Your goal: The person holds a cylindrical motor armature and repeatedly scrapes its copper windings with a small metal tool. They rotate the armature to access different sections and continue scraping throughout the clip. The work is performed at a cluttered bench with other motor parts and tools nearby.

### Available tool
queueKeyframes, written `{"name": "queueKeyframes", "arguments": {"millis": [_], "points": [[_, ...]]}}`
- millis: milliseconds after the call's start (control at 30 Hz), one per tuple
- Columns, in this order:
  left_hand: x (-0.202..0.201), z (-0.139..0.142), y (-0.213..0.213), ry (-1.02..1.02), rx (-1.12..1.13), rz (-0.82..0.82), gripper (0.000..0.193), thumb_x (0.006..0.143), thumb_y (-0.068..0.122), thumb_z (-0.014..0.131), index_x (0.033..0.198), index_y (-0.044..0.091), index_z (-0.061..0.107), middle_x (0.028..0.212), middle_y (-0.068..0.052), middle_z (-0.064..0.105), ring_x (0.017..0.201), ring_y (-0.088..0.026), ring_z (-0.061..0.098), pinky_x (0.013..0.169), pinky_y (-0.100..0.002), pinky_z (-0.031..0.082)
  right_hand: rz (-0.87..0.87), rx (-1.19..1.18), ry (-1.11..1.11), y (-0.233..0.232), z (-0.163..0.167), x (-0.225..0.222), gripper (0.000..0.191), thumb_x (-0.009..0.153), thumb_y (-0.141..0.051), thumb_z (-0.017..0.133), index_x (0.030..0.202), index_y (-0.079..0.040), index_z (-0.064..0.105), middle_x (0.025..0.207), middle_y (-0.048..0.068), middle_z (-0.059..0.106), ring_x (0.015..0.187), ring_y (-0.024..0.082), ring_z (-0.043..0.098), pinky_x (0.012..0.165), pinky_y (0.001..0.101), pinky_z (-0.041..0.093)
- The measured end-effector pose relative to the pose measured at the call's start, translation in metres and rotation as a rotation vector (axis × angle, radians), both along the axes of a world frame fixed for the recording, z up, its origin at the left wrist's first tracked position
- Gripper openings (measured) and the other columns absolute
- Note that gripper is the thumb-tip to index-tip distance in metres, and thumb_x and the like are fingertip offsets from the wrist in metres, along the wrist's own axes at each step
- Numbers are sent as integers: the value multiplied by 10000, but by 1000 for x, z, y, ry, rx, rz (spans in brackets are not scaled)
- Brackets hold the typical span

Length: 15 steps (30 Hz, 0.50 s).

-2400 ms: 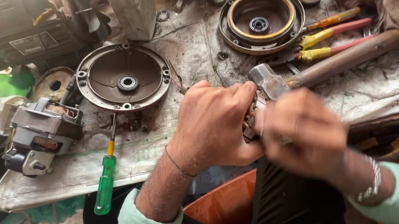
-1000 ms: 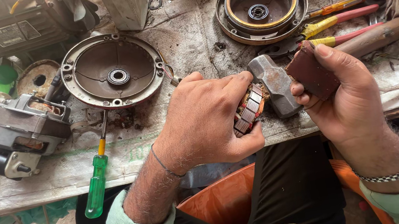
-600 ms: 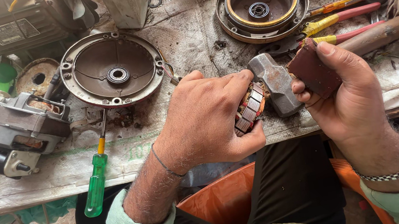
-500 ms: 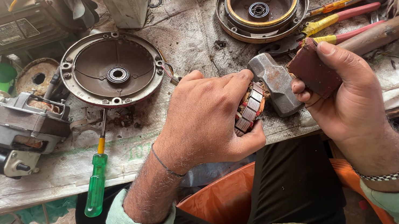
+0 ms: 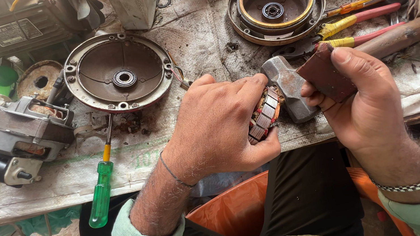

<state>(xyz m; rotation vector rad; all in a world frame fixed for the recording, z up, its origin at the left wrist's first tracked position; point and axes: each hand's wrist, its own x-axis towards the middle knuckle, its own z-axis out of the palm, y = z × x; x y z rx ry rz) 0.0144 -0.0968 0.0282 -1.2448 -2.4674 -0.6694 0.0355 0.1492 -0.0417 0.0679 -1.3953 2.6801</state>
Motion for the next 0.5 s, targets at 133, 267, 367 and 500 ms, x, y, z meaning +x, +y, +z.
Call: {"name": "queueKeyframes", "arguments": {"millis": [133,267,367,500], "points": [[3,3,-1,-13,-55,-1,580,700,417,727,1098,11,618,777,-65,662,689,-260,662,675,-405,411,4,16,51,-2,0,1,248,1113,-181,616,1202,48,653,1005,159,711,894,266,715,783,379,599],[6,8,-4,-52,-61,-48,666,702,400,762,1203,-4,589,906,-80,684,835,-253,686,766,-402,435,-1,8,53,-1,0,1,254,1108,-179,619,1204,54,652,1010,163,713,903,268,715,789,389,604],[7,13,-14,-81,-47,-127,790,683,385,809,1317,-3,542,1122,-89,688,1034,-236,688,869,-393,440,0,10,63,1,0,2,258,1104,-176,621,1200,61,652,1002,174,716,908,276,717,790,390,601],[4,17,-24,-135,-107,-168,984,606,394,874,1409,-7,471,1321,-121,629,1183,-244,643,925,-403,427,3,16,71,3,-1,4,258,1115,-173,625,1138,82,652,991,187,713,906,283,715,796,401,599]]}}
